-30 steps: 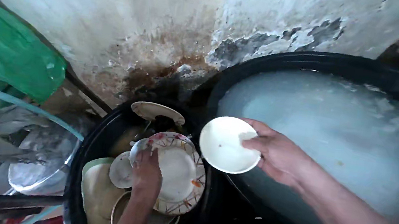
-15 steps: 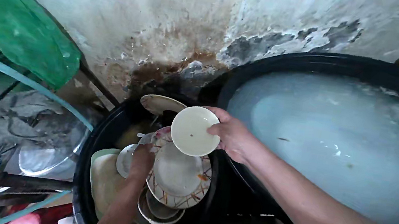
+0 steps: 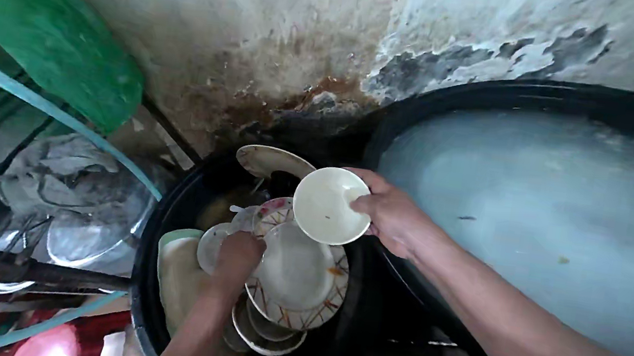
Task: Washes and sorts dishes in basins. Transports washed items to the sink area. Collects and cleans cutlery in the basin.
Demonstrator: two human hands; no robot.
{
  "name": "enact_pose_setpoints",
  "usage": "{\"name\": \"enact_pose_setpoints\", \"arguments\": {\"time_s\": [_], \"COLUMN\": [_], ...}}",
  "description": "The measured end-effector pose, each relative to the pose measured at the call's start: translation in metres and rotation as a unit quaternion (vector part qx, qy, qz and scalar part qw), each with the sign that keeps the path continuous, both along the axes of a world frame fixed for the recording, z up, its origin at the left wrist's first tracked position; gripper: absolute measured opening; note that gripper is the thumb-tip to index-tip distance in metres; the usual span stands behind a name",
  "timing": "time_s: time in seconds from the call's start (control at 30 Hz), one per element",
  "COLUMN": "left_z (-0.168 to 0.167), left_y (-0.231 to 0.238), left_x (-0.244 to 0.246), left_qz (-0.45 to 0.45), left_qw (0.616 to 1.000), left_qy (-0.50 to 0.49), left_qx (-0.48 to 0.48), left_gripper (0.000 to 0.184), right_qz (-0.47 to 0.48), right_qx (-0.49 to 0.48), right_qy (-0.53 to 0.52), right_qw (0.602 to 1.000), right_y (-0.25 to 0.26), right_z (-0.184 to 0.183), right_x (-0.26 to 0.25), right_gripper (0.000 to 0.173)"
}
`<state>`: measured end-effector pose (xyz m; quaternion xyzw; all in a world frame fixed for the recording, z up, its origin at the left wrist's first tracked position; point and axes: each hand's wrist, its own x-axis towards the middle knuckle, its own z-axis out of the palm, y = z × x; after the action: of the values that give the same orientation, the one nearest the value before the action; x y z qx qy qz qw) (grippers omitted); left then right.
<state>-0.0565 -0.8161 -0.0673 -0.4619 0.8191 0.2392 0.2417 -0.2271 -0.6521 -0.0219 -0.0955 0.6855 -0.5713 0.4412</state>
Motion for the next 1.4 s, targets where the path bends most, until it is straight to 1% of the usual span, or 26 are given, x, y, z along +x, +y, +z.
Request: {"name": "enact_pose_setpoints", "arguments": {"time_s": [0.03, 0.07, 0.1, 0.13, 0.17, 0.2, 0.27, 0.3, 0.33, 0.4, 0.47, 0.6, 0.77, 0.9, 1.03, 1.13, 1.2, 1.27, 1.33, 1.4], "left_z": [-0.002, -0.007, -0.016, -0.024, -0.03, -0.034, -0.039, -0.044, -0.049, -0.053, -0.053, -0.039, -0.021, -0.011, -0.004, -0.005, -0.01, -0.01, -0.002, 0.013], "left_y": [0.001, 0.002, 0.002, 0.005, 0.007, 0.008, 0.004, 0.0, -0.004, -0.011, -0.015, -0.017, -0.019, -0.017, -0.003, 0.007, 0.012, 0.017, 0.023, 0.023], "left_x": [0.001, 0.004, 0.008, 0.01, 0.01, 0.008, 0.004, 0.004, 0.004, 0.003, 0.001, 0.001, -0.002, -0.002, -0.004, -0.004, 0.0, -0.001, -0.005, -0.009], "left_qz": [0.005, 0.041, 0.109, 0.174, 0.197, 0.183, 0.101, 0.068, 0.052, 0.063, 0.08, 0.047, 0.063, 0.087, 0.07, 0.08, 0.093, 0.101, 0.094, 0.053], "left_qw": [1.0, 0.997, 0.982, 0.958, 0.946, 0.952, 0.976, 0.982, 0.986, 0.992, 0.991, 0.993, 0.995, 0.99, 0.985, 0.97, 0.949, 0.936, 0.946, 0.968], "left_qy": [0.012, 0.052, 0.129, 0.193, 0.224, 0.227, 0.191, 0.17, 0.143, 0.101, 0.101, 0.102, 0.081, 0.111, 0.152, 0.201, 0.254, 0.289, 0.287, 0.237], "left_qx": [0.015, 0.039, 0.082, 0.123, 0.124, 0.094, -0.011, -0.05, -0.063, -0.036, -0.023, -0.033, -0.004, 0.013, 0.039, 0.108, 0.164, 0.174, 0.116, 0.061], "left_gripper": [0.041, 0.04, 0.037, 0.037, 0.039, 0.04, 0.04, 0.041, 0.043, 0.043, 0.039, 0.033, 0.037, 0.04, 0.042, 0.043, 0.044, 0.046, 0.039, 0.04], "right_qz": [-0.001, -0.005, -0.005, -0.006, -0.005, -0.007, -0.007, -0.006, -0.008, -0.018, -0.023, -0.02, -0.023, -0.028, -0.018, -0.003, 0.019, 0.064, 0.113, 0.156], "right_qx": [-0.001, -0.001, -0.001, 0.002, 0.004, 0.006, 0.005, 0.005, 0.005, 0.003, -0.003, -0.008, -0.023, -0.026, -0.013, -0.026, -0.043, -0.054, -0.037, -0.057], "right_qy": [0.003, 0.005, 0.005, 0.006, 0.007, 0.006, 0.007, 0.004, 0.002, -0.004, -0.012, -0.019, -0.023, -0.029, -0.019, 0.0, 0.045, 0.134, 0.244, 0.383], "right_qw": [1.0, 1.0, 1.0, 1.0, 1.0, 1.0, 1.0, 1.0, 1.0, 1.0, 1.0, 1.0, 0.999, 0.999, 1.0, 1.0, 0.998, 0.987, 0.962, 0.909], "right_y": [-0.001, -0.002, -0.003, -0.003, -0.003, -0.003, -0.002, -0.002, -0.001, 0.0, 0.002, 0.007, 0.012, 0.01, 0.007, 0.002, -0.004, -0.013, -0.022, -0.026], "right_z": [0.001, 0.001, 0.002, 0.001, 0.001, 0.002, 0.002, 0.002, 0.001, 0.0, -0.001, -0.001, 0.0, 0.002, 0.001, 0.002, 0.003, 0.008, 0.022, 0.031], "right_x": [0.001, 0.001, 0.0, 0.0, 0.0, 0.001, 0.0, 0.0, 0.0, 0.001, 0.0, -0.002, -0.005, -0.005, -0.003, 0.001, 0.005, 0.012, 0.022, 0.03], "right_gripper": [0.056, 0.055, 0.055, 0.055, 0.055, 0.056, 0.056, 0.056, 0.055, 0.055, 0.053, 0.055, 0.054, 0.053, 0.053, 0.056, 0.056, 0.057, 0.057, 0.059]}}
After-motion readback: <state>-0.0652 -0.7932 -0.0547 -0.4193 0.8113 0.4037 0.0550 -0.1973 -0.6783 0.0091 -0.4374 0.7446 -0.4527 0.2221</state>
